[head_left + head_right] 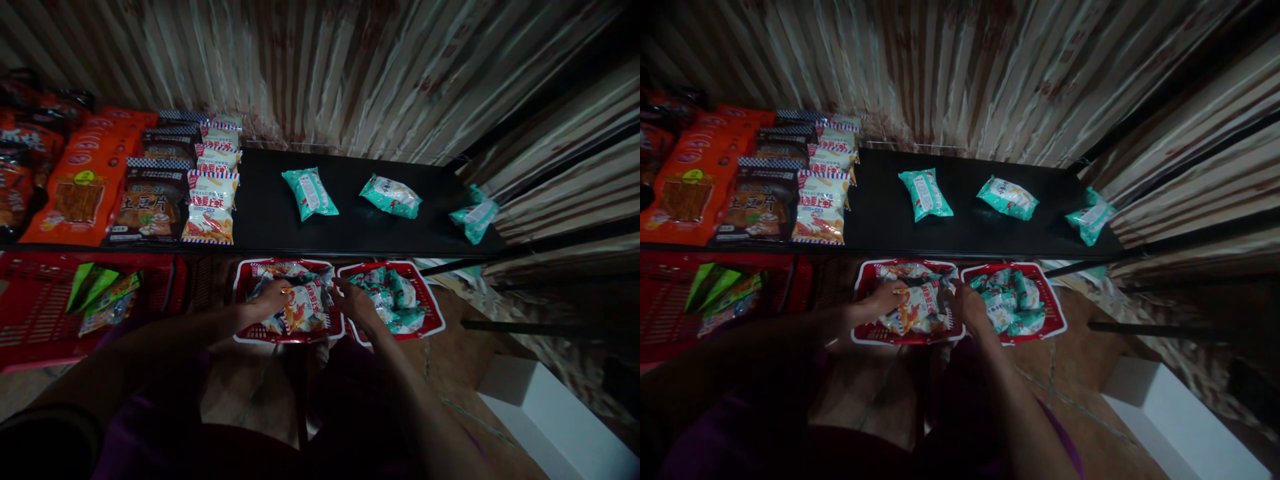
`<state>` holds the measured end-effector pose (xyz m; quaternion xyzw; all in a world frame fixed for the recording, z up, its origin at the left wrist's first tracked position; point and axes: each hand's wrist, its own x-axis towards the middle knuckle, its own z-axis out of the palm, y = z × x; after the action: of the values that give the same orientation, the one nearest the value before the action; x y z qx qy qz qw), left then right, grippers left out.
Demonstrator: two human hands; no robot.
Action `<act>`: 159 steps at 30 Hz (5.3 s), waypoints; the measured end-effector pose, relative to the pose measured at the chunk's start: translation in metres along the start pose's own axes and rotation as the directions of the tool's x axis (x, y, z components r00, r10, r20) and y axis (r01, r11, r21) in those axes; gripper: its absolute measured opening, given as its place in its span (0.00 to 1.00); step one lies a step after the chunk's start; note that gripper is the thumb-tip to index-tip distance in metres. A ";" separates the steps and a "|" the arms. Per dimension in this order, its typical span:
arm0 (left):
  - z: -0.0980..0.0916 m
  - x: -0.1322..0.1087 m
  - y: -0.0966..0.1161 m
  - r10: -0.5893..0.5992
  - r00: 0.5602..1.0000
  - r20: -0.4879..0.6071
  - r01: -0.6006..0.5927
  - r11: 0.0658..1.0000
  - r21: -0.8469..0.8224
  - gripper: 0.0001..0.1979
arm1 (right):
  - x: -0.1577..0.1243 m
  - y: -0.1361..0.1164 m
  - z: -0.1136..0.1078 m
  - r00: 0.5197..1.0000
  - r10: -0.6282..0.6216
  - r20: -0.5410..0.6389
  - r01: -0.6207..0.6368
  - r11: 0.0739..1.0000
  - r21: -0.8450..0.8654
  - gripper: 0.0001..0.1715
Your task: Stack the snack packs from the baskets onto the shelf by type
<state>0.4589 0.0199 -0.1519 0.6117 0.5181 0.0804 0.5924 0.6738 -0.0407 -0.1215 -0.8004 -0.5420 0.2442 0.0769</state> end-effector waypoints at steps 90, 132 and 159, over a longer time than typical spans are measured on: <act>-0.100 -0.063 0.075 0.349 0.891 -0.289 -0.451 0.619 -0.643 0.18 | 0.013 -0.175 -0.033 0.980 -0.125 -0.152 0.170 0.149 0.974 0.24; -0.108 -0.058 0.081 0.321 0.880 -0.351 -0.475 0.554 -0.684 0.18 | 0.008 -0.174 -0.036 0.979 -0.172 -0.108 0.148 0.240 0.959 0.36; -0.093 -0.054 0.073 0.350 0.878 -0.327 -0.476 0.705 -0.526 0.23 | 0.013 -0.171 -0.032 0.955 -0.077 -0.287 0.296 0.317 0.901 0.42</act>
<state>0.4075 0.0574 -0.0384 0.4850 0.3729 0.4306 0.6635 0.5509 0.0445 -0.0311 -0.5615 -0.3823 0.4218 0.6004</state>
